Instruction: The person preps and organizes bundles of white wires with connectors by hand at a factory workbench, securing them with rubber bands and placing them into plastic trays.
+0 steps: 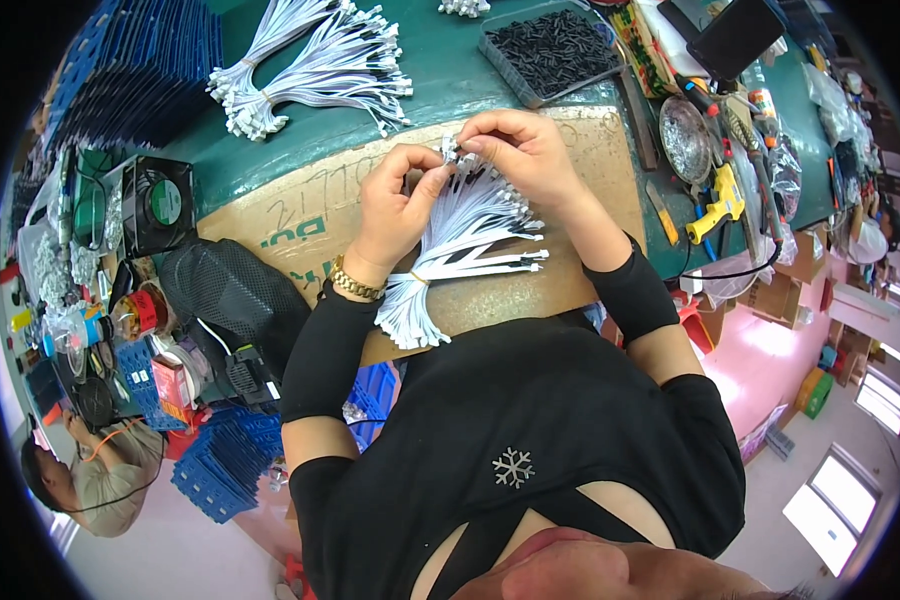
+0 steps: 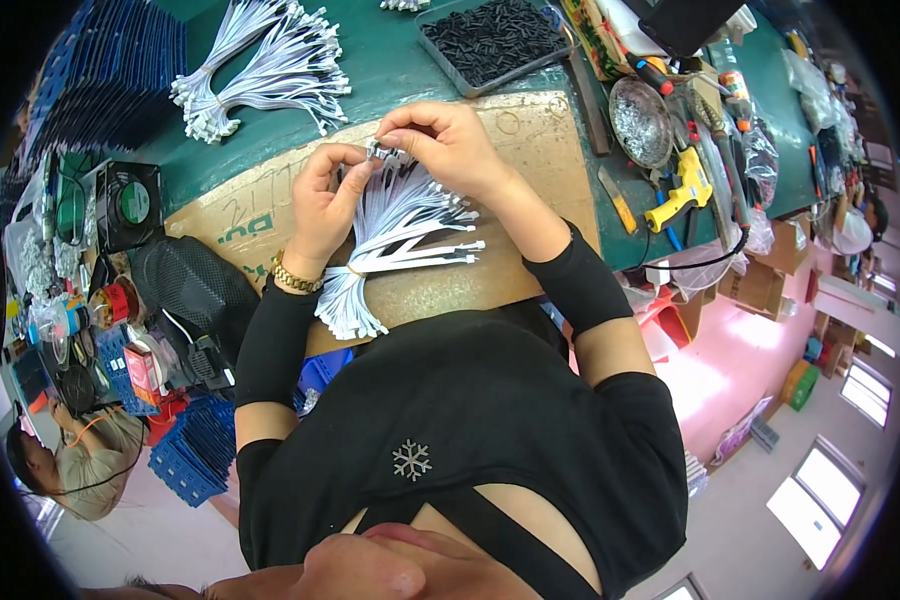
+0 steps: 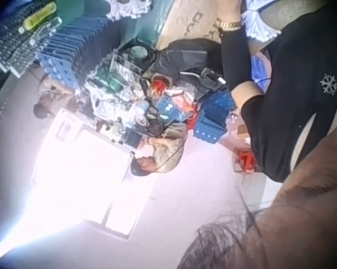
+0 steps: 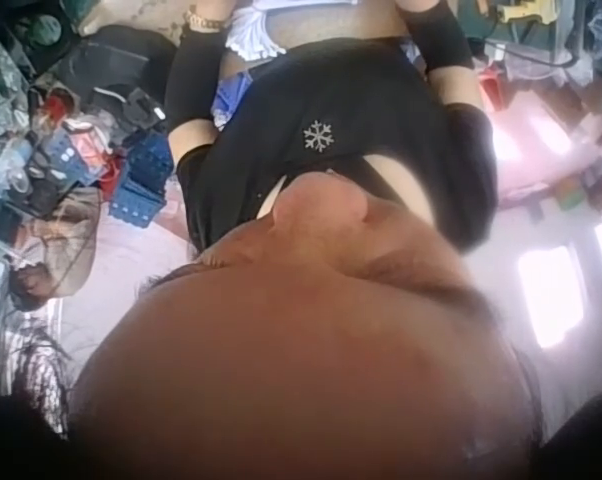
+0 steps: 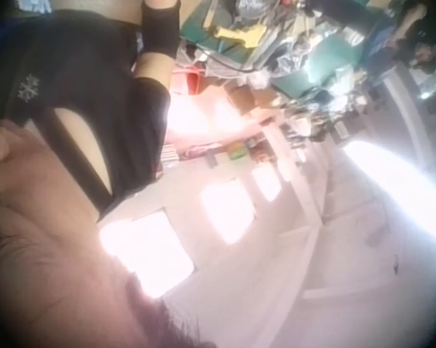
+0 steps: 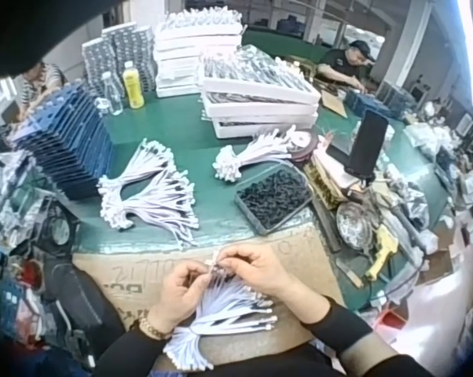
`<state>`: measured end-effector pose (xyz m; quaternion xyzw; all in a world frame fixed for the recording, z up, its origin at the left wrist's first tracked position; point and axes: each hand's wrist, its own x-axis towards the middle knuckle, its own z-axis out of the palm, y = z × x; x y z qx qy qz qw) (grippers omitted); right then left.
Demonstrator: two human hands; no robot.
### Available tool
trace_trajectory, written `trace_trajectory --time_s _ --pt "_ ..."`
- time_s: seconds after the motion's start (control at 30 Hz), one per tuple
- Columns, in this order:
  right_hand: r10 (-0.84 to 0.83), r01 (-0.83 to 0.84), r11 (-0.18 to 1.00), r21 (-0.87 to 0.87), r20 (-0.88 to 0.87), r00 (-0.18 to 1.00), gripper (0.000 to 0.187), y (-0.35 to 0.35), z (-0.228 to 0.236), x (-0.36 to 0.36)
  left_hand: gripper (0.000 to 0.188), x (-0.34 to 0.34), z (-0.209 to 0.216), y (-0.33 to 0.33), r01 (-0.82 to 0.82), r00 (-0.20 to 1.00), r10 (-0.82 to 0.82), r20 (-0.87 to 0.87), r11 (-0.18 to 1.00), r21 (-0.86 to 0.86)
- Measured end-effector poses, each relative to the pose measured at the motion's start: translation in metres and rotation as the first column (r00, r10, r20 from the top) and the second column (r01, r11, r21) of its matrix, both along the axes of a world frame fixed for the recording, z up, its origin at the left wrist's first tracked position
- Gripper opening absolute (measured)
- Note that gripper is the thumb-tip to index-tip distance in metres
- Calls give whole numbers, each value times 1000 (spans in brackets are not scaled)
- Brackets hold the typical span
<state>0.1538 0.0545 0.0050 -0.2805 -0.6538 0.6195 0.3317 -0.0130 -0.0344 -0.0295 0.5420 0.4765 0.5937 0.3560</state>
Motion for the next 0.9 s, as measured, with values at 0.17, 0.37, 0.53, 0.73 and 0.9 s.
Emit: trace_trajectory --time_s 0.17,0.37,0.53,0.73,0.9 --pt "-24 24 999 35 4 1000 8 0 -2 0 7 0 0 0 0 1000 0 -8 1000 -21" --pt "-27 25 997 71 25 999 8 1 1 -1 8 1 1 -1 0 1000 0 12 1000 -19" --pt "-13 8 995 97 58 998 7 3 0 0 8 1 -1 0 -2 1000 2 16 1000 -13" --pt "-12 -28 906 423 92 996 7 6 -2 -1 7 0 -4 1 -5 1000 6 25 999 -41" --pt "-67 9 730 684 59 996 8 5 -3 -4 8 0 -2 1 -14 999 16 32 998 -61"
